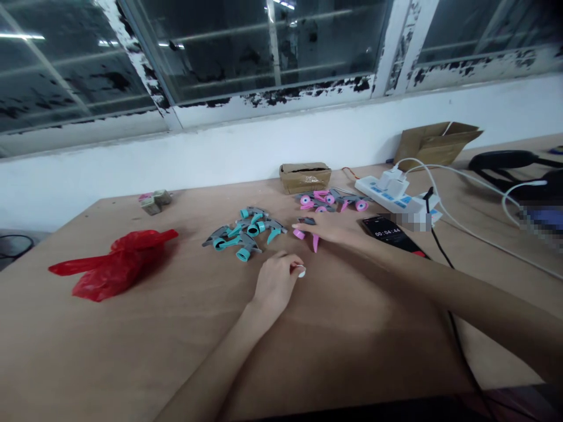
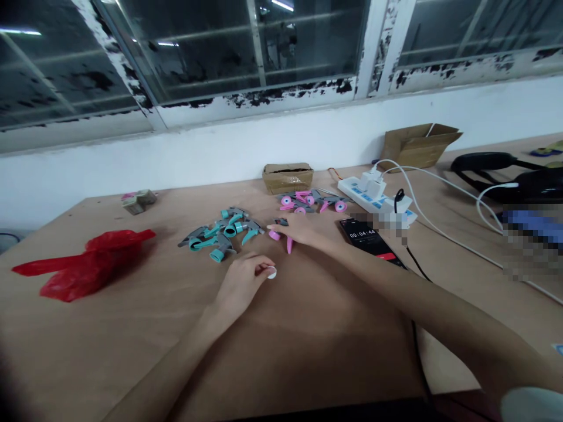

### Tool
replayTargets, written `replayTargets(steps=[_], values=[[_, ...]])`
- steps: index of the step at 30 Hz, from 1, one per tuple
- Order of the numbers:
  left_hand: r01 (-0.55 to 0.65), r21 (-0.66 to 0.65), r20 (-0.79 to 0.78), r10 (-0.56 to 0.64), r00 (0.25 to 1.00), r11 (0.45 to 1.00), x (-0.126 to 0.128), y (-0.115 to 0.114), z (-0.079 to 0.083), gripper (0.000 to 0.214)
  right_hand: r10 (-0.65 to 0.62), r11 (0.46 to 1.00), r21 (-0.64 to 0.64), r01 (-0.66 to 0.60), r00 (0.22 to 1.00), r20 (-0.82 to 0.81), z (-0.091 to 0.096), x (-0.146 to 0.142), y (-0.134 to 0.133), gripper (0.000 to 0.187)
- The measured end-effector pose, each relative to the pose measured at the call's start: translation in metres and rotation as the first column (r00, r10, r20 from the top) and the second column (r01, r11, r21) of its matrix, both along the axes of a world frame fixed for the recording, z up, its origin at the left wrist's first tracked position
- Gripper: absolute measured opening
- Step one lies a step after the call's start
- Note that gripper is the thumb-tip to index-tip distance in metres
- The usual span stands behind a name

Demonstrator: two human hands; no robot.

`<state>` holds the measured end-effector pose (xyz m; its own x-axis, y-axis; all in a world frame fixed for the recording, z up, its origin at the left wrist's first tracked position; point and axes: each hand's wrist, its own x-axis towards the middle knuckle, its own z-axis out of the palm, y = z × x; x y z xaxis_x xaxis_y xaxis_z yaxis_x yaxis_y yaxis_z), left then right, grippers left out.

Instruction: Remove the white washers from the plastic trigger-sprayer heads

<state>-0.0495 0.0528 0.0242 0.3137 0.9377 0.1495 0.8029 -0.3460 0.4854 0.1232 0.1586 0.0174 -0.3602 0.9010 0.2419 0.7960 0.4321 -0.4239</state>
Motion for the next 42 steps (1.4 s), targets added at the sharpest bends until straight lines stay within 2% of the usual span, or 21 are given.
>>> replayTargets(steps=[5,9,12,18,22,26,28,30,32,34,38,42], values=[[-0.013,0.005,-0.054,0.013,0.998,1.0,-0.001,0.0,0.002,0.011,-0.06,0.986,0.158,0.048,0.995,0.075,-0.007,-0.043,0.021,0.056],[-0.005,-0.004,-0.066,0.004,0.998,1.0,-0.002,0.002,0.001,0.009,-0.1,0.957,0.283,0.056,0.985,0.143,-0.007,-0.052,0.019,0.058],[-0.003,-0.006,-0.067,0.002,0.998,1.0,-0.002,0.003,0.001,0.01,-0.115,0.939,0.342,0.047,0.976,0.183,-0.004,-0.034,0.016,0.051],[-0.006,-0.008,-0.062,0.006,0.998,1.0,0.0,0.0,0.005,0.013,-0.215,0.916,0.383,0.117,0.951,0.223,-0.009,0.025,0.016,0.039],[0.003,0.011,-0.032,-0.003,0.999,1.0,0.003,-0.001,0.005,0.013,-0.216,0.923,0.364,0.123,0.949,0.228,-0.017,0.045,0.014,0.027],[0.003,0.088,0.017,-0.005,1.0,0.996,0.006,-0.004,0.003,0.016,-0.185,0.939,0.32,0.124,0.969,0.167,-0.017,0.055,-0.007,0.02],[0.015,0.13,0.061,-0.023,0.998,0.991,0.008,-0.006,0.002,0.019,-0.131,0.962,0.246,0.122,0.991,0.02,-0.014,0.059,-0.026,0.018],[0.02,0.15,0.107,-0.036,0.994,0.988,0.011,-0.01,0.001,0.021,-0.055,0.989,0.126,0.079,0.981,-0.185,-0.011,0.062,-0.046,0.018],[0.034,0.149,0.15,-0.056,0.987,0.988,0.015,-0.015,0.0,0.02,-0.025,1.0,-0.023,0.018,0.93,-0.367,-0.009,0.061,-0.065,0.018],[0.057,0.142,0.179,-0.083,0.98,0.988,0.021,-0.021,-0.002,0.017,-0.027,0.992,-0.12,-0.034,0.88,-0.474,-0.01,0.057,-0.079,0.019],[0.103,0.149,0.203,-0.133,0.97,0.983,0.031,-0.028,-0.007,0.015,-0.036,0.99,-0.133,-0.04,0.851,-0.525,-0.012,0.045,-0.094,0.02],[0.109,0.138,0.305,-0.147,0.941,0.985,0.038,-0.032,-0.013,0.028,-0.061,0.991,-0.134,-0.012,0.846,-0.53,-0.007,0.033,-0.108,0.018]])
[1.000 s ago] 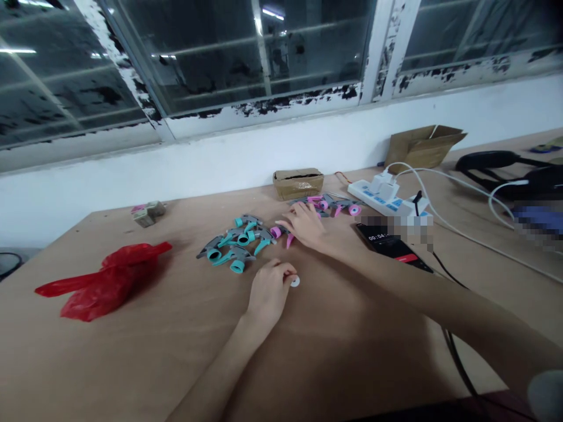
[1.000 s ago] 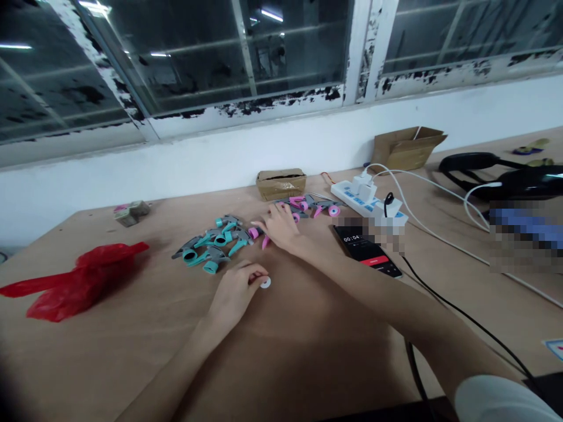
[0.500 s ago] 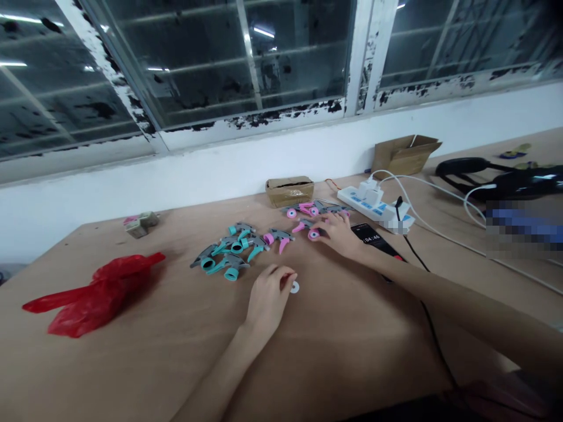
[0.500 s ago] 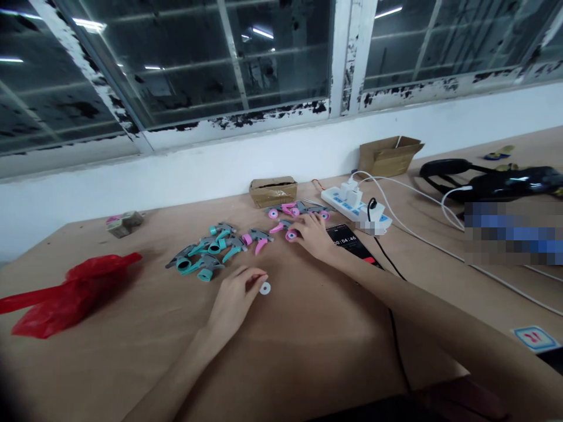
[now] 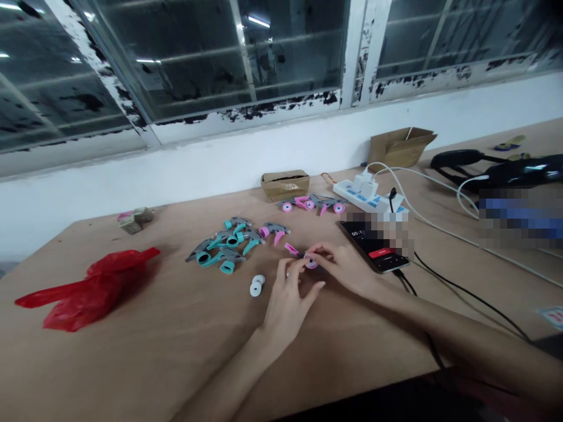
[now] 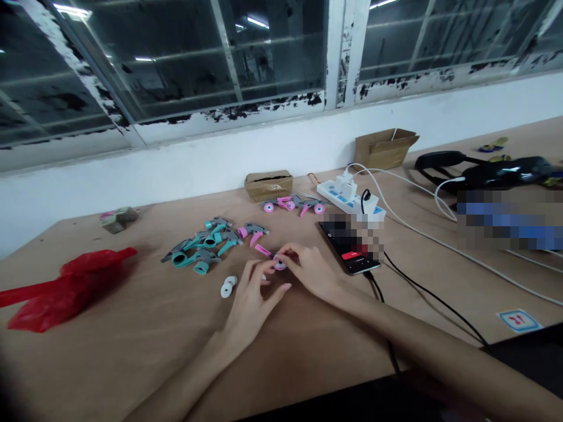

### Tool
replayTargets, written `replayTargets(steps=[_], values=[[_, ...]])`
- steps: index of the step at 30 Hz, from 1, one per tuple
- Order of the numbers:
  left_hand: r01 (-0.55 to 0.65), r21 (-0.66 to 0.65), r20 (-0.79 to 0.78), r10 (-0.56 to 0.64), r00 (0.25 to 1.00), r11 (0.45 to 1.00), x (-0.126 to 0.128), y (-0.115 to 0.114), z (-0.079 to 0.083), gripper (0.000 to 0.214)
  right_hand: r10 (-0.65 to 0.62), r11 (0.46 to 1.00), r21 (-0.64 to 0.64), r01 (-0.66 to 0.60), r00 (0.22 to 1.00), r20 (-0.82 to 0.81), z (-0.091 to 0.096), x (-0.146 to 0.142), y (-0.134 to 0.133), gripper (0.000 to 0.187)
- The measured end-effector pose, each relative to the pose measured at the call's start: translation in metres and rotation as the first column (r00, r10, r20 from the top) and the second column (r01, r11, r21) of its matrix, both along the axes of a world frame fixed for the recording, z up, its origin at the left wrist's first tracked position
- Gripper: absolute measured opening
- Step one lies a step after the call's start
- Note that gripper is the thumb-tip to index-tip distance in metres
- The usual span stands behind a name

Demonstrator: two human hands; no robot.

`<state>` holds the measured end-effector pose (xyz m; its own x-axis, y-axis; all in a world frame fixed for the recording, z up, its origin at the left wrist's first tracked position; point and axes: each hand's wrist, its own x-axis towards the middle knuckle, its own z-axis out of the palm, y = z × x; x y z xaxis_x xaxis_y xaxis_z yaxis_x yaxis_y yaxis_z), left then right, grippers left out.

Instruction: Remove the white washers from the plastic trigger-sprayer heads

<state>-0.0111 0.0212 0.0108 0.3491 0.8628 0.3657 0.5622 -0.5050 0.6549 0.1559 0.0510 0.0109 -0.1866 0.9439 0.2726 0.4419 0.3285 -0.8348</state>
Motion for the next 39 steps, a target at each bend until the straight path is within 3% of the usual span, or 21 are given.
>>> replayTargets(steps=[3,7,11,14,15,17,19,23,25,29,32,39], values=[[-0.017,-0.021,0.055,0.018,0.998,1.0,0.002,-0.001,-0.002,0.026,-0.007,1.0,-0.01,0.007,1.0,-0.028,0.007,-0.008,-0.014,0.017],[-0.086,0.045,0.04,0.085,0.996,0.995,-0.002,0.0,0.002,0.02,0.039,0.999,0.001,-0.039,0.998,-0.042,0.017,-0.016,-0.031,0.018],[-0.073,0.062,0.097,0.067,0.993,0.995,-0.007,0.004,0.007,0.015,0.027,1.0,-0.009,-0.028,0.995,-0.093,0.025,-0.015,-0.028,0.021],[-0.1,0.109,0.245,0.071,0.967,0.989,-0.009,0.004,0.009,0.021,-0.051,0.983,-0.186,-0.004,0.957,-0.287,0.024,-0.012,-0.016,0.031],[-0.101,0.13,0.278,0.062,0.959,0.986,-0.008,0.004,0.009,0.022,-0.037,0.954,-0.29,-0.073,0.933,-0.358,0.022,-0.012,-0.012,0.036],[-0.087,0.159,0.292,0.037,0.956,0.983,-0.006,0.001,0.008,0.022,0.025,0.848,-0.455,-0.273,0.877,-0.48,0.018,-0.014,-0.008,0.045],[-0.087,0.183,0.261,0.037,0.965,0.979,-0.003,-0.002,0.007,0.021,0.04,0.784,-0.506,-0.359,0.843,-0.537,0.014,-0.018,-0.007,0.05],[-0.071,0.288,0.171,0.022,0.985,0.955,-0.001,-0.003,0.007,0.02,-0.043,0.836,-0.48,-0.264,0.842,-0.538,0.007,-0.023,-0.007,0.05],[-0.038,0.352,0.117,-0.004,0.993,0.935,-0.003,-0.001,0.006,0.017,-0.064,0.83,-0.486,-0.275,0.817,-0.573,0.002,-0.023,-0.004,0.05],[-0.008,0.419,-0.003,0.011,1.0,0.908,-0.007,0.004,0.003,0.018,-0.132,0.733,-0.574,-0.365,0.751,-0.647,-0.008,-0.018,0.002,0.05],[-0.004,0.445,-0.054,0.031,0.998,0.895,-0.009,0.007,0.0,0.021,-0.163,0.685,-0.625,-0.375,0.757,-0.632,-0.01,-0.016,0.004,0.051],[-0.039,0.455,-0.024,0.056,0.998,0.89,-0.003,0.01,-0.004,0.016,-0.164,0.709,-0.607,-0.359,0.753,-0.637,-0.007,-0.014,0.004,0.05]])
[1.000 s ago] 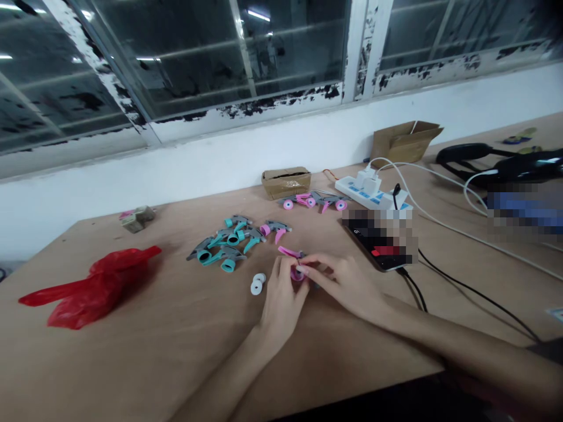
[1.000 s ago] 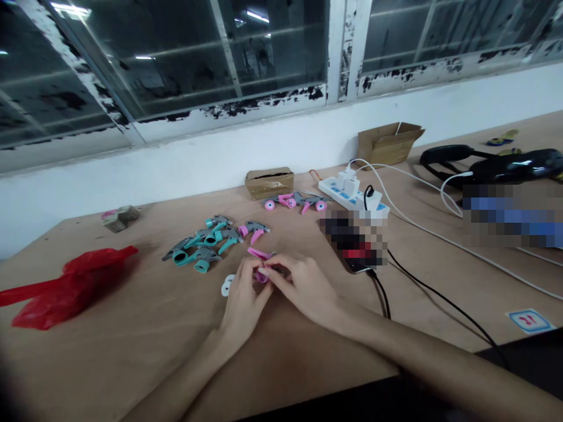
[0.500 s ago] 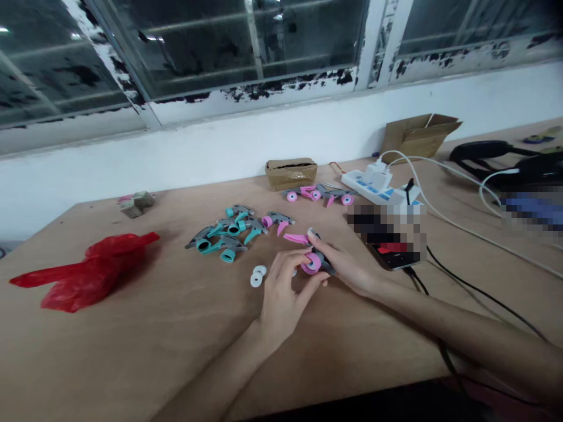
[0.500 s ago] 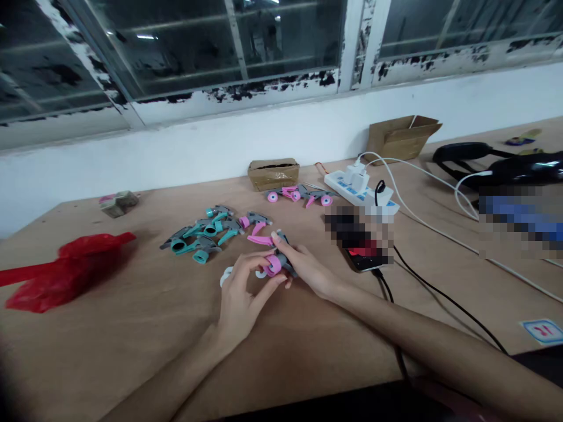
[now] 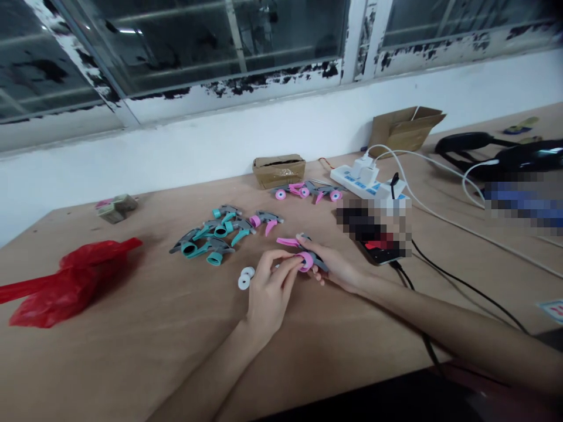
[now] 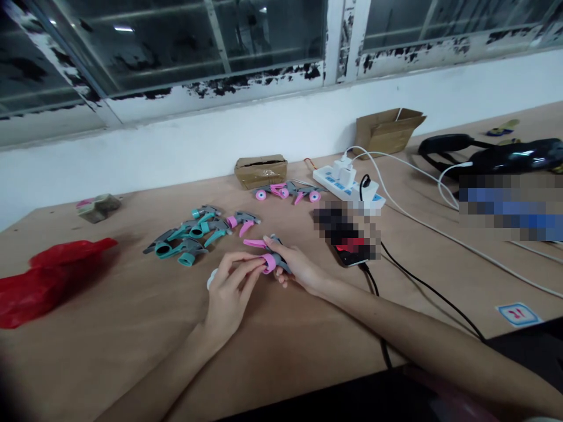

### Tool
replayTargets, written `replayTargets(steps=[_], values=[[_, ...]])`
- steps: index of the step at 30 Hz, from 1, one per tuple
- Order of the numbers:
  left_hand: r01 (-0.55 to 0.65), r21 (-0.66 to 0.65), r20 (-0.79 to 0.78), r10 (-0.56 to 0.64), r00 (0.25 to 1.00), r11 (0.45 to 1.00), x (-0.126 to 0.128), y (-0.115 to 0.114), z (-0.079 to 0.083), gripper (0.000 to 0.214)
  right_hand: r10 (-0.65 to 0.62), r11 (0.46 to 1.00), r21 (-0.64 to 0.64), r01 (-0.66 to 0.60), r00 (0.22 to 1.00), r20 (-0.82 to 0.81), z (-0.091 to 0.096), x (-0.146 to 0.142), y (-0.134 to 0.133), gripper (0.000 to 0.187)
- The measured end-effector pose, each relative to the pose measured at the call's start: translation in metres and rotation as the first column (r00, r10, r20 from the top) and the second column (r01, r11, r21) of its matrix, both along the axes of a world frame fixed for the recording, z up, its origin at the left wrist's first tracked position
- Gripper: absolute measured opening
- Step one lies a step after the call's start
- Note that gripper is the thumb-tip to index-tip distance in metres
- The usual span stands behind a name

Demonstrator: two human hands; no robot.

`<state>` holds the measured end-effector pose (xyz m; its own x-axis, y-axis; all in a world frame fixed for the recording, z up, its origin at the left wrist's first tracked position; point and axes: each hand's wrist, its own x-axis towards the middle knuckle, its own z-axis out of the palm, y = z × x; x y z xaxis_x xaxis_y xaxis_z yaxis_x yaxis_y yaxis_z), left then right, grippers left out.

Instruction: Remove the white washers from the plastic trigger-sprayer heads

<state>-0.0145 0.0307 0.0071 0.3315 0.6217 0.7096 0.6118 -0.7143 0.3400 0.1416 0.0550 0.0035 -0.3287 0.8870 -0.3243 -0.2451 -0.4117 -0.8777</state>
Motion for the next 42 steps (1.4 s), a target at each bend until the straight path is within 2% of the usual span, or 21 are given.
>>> replayTargets(steps=[5,16,21,27,33,42], values=[[0.017,-0.044,0.02,-0.017,1.0,0.999,0.0016,0.0003,-0.0001,0.015,0.03,1.0,-0.006,-0.03,1.0,0.004,-0.0006,0.0015,0.0013,0.049],[0.03,-0.016,0.059,-0.029,0.998,0.999,0.001,-0.0048,0.0032,0.015,0.06,0.998,0.005,-0.06,0.997,0.044,-0.0018,0.0015,0.0008,0.05],[0.051,0.006,0.027,-0.051,0.998,0.999,0.0007,-0.0055,0.0023,0.015,0.059,0.998,0.01,-0.06,0.997,0.044,-0.0009,0.0021,0.0017,0.05],[0.081,0.03,0.043,-0.082,0.996,0.996,-0.0036,-0.0018,0.0008,0.023,0.063,0.998,-0.001,-0.063,0.998,0.009,-0.0002,0.0022,0.0019,0.05],[0.08,0.044,0.026,-0.081,0.996,0.996,-0.0023,-0.0011,0.001,0.022,0.074,0.997,0.017,-0.074,0.997,-0.008,-0.0018,0.0026,0.0018,0.049],[0.064,-0.038,0.081,-0.061,0.995,0.997,0.0025,-0.0022,0.0026,0.023,0.088,0.996,0.002,-0.087,0.995,-0.037,-0.001,0.004,0.0027,0.051]])
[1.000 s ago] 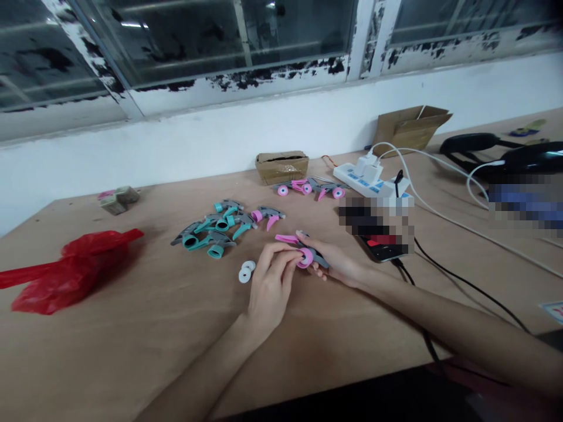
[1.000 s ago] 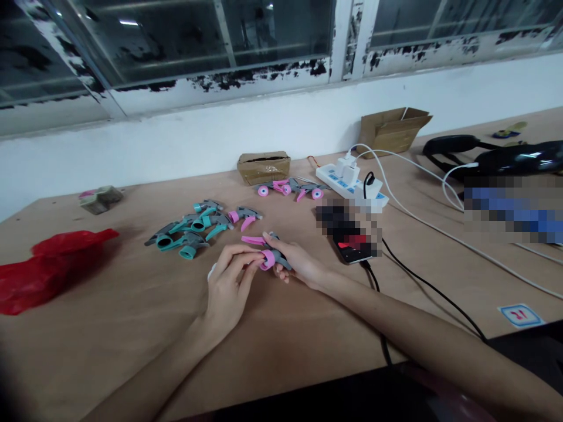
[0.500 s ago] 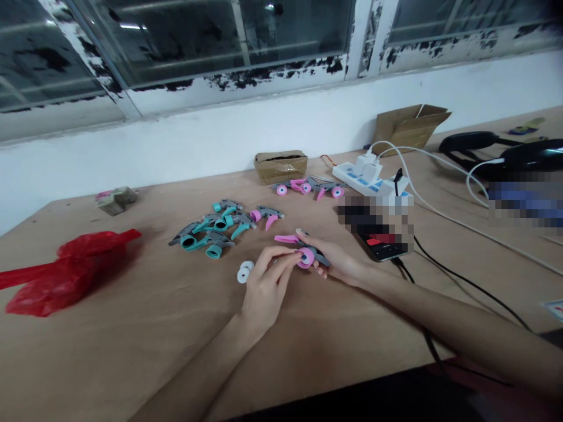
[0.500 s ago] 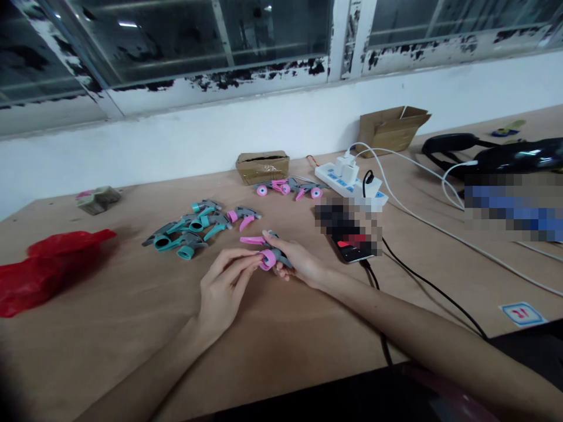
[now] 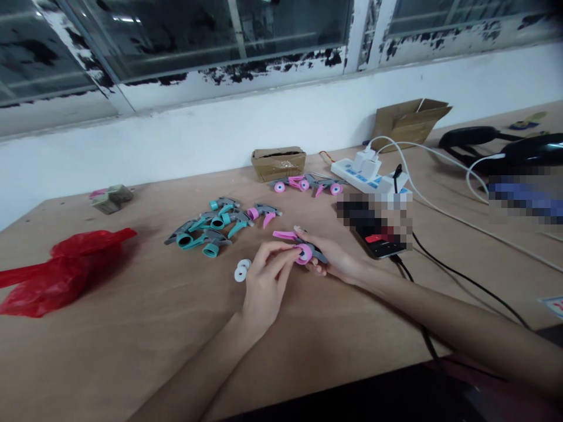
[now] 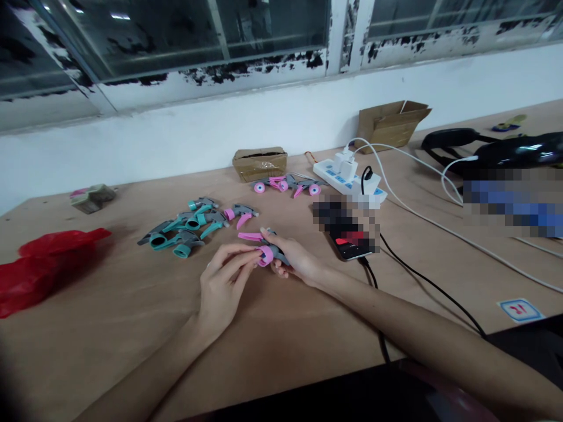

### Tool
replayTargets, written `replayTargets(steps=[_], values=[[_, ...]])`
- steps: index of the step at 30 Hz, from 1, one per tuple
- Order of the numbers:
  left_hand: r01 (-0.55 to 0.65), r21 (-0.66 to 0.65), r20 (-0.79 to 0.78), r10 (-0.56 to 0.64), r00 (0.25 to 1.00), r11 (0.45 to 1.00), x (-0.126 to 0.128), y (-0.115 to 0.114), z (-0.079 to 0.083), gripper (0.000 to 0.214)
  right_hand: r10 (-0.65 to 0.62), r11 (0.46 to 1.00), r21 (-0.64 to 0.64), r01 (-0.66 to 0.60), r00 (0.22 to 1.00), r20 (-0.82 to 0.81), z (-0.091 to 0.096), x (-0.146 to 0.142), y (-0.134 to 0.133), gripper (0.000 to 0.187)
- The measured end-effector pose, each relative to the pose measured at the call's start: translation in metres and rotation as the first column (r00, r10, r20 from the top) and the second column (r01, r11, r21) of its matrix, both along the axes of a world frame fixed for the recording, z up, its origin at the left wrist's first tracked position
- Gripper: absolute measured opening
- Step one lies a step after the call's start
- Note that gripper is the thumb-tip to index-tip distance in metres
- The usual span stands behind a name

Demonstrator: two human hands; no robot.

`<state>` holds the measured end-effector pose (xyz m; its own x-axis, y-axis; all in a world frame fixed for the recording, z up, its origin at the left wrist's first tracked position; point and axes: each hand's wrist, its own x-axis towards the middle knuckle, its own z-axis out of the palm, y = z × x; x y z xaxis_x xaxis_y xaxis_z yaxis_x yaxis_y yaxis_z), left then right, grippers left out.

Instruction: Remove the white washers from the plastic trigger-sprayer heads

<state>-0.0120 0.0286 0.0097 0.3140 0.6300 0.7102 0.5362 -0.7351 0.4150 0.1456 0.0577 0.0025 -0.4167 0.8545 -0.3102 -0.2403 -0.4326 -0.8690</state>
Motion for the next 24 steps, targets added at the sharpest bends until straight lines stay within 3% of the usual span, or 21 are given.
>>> replayTargets(steps=[14,24], values=[[0.024,-0.252,0.091,-0.001,0.996,0.967,0.0013,-0.0058,0.003,0.015,0.071,0.994,-0.076,-0.073,0.997,-0.025,0.0048,0.002,0.0023,0.048],[-0.013,-0.159,0.069,0.024,0.997,0.987,0.004,-0.0066,0.007,0.012,0.046,0.998,-0.05,-0.05,0.995,-0.086,0.0024,0.0013,0.0023,0.046]])
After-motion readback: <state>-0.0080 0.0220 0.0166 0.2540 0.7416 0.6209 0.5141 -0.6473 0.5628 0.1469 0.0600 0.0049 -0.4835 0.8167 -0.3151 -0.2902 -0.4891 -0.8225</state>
